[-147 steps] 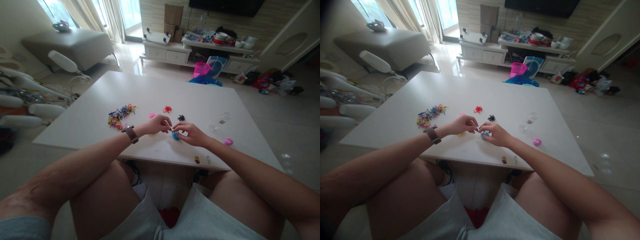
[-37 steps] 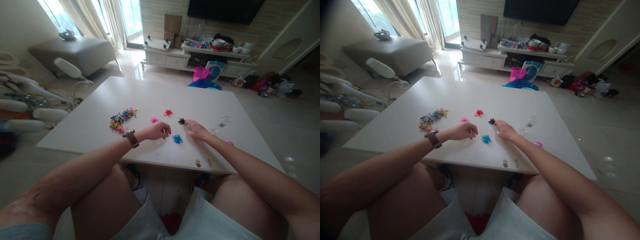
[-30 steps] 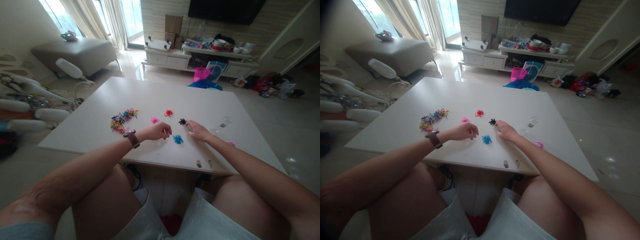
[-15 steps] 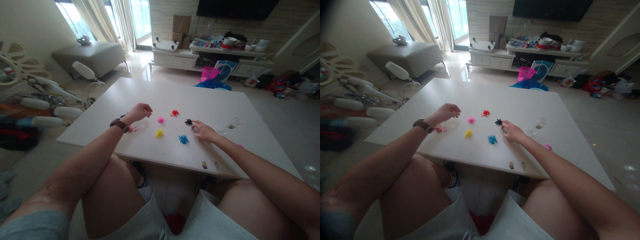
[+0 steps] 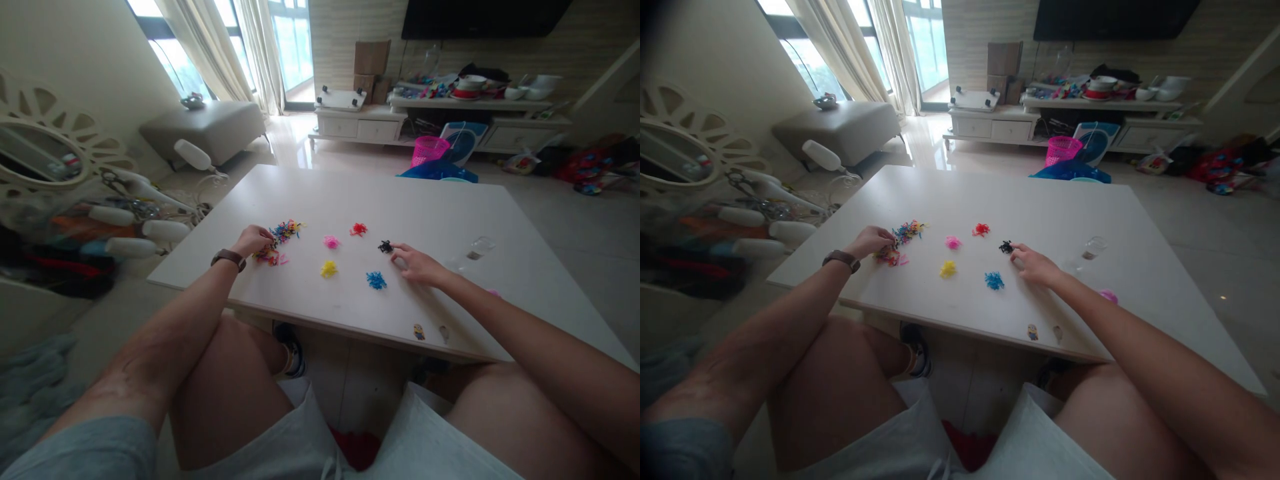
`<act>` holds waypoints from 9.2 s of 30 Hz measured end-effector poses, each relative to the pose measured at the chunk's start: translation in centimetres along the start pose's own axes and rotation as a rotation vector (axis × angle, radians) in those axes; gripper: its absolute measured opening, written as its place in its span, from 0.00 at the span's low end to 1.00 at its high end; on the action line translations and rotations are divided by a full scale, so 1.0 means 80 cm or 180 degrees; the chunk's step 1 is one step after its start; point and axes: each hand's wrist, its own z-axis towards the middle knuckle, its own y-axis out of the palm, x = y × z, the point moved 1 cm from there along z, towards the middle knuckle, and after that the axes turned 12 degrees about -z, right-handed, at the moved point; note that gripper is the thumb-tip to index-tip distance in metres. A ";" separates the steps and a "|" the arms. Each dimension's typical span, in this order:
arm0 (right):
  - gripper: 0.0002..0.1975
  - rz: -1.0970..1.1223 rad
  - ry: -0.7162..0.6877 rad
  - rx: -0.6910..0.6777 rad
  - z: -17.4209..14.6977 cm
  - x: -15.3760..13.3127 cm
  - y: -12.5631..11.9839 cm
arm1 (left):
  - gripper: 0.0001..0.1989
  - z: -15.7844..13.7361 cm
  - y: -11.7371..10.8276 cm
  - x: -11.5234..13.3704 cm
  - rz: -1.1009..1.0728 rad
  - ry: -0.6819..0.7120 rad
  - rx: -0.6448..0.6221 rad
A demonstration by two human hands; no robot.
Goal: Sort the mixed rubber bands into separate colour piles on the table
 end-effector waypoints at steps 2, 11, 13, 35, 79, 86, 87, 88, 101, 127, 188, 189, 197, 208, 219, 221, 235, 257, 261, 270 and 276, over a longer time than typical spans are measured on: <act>0.21 -0.0025 -0.0004 -0.0013 0.000 0.002 0.002 | 0.11 0.001 -0.004 0.003 -0.0262 0.0000 -0.0079; 0.21 0.0000 -0.0018 -0.0003 -0.001 0.006 0.002 | 0.13 0.008 0.001 0.004 -0.1010 -0.0047 -0.0066; 0.21 -0.0006 -0.0016 -0.0033 -0.001 0.006 0.001 | 0.12 0.010 0.002 0.001 -0.1060 -0.0025 -0.0043; 0.22 -0.0067 0.0005 -0.0096 -0.001 0.004 0.000 | 0.15 0.006 -0.008 -0.003 -0.0384 -0.0013 0.0000; 0.21 -0.0127 -0.0036 -0.0107 -0.002 0.003 -0.001 | 0.16 0.013 -0.009 -0.007 -0.1104 0.0069 0.0135; 0.21 -0.0106 -0.0035 -0.0094 -0.001 0.004 0.000 | 0.18 0.005 -0.012 0.001 -0.0906 0.0126 0.0261; 0.21 -0.0100 -0.0033 -0.0094 -0.001 0.004 0.000 | 0.18 0.005 -0.011 0.001 -0.0916 0.0116 0.0251; 0.21 -0.0096 -0.0034 -0.0097 -0.001 0.004 0.000 | 0.19 0.004 -0.011 0.000 -0.0942 0.0101 0.0223; 0.21 -0.0111 -0.0058 -0.0046 -0.001 0.004 0.001 | 0.18 0.007 -0.009 -0.003 -0.1027 -0.0022 0.0115; 0.21 -0.0082 -0.0076 -0.0043 -0.001 0.004 0.002 | 0.13 0.009 -0.006 -0.005 -0.0286 -0.0093 -0.0212; 0.17 -0.0145 -0.0124 0.0100 -0.004 -0.001 0.001 | 0.15 0.010 0.022 0.009 -0.0593 0.0368 0.0209; 0.18 -0.0159 -0.0111 0.0123 -0.005 -0.001 0.000 | 0.15 0.011 0.024 0.010 -0.0604 0.0433 0.0127; 0.17 -0.0194 -0.0152 0.0186 -0.005 -0.002 -0.001 | 0.08 0.025 0.076 0.034 0.0017 0.0634 0.0003; 0.16 -0.0045 -0.0298 0.0407 -0.009 -0.012 -0.010 | 0.06 0.034 0.104 0.043 0.0710 0.0671 0.0020; 0.16 -0.0030 -0.0350 0.0418 -0.010 -0.014 -0.015 | 0.04 0.034 0.097 0.040 0.0649 0.0929 -0.0147; 0.16 -0.0015 -0.0333 0.0407 -0.010 -0.013 -0.014 | 0.04 0.032 0.096 0.040 0.0621 0.0996 -0.0163; 0.06 0.0767 -0.0212 0.0830 -0.014 -0.056 -0.042 | 0.09 -0.049 0.120 0.129 -0.1639 0.0901 -0.1464; 0.06 0.1959 -0.0647 0.1046 -0.042 -0.120 -0.073 | 0.21 -0.149 0.191 0.180 -0.2297 0.0802 -0.3228; 0.05 0.1802 -0.0785 0.1205 -0.042 -0.121 -0.072 | 0.22 -0.150 0.187 0.179 -0.2304 0.0641 -0.3187; 0.04 0.1548 -0.0996 0.1218 -0.038 -0.128 -0.064 | 0.22 -0.152 0.182 0.174 -0.2235 0.0537 -0.3273; 0.02 0.1475 -0.0955 0.1164 -0.036 -0.130 -0.060 | 0.19 -0.152 0.180 0.176 -0.2150 0.0467 -0.3154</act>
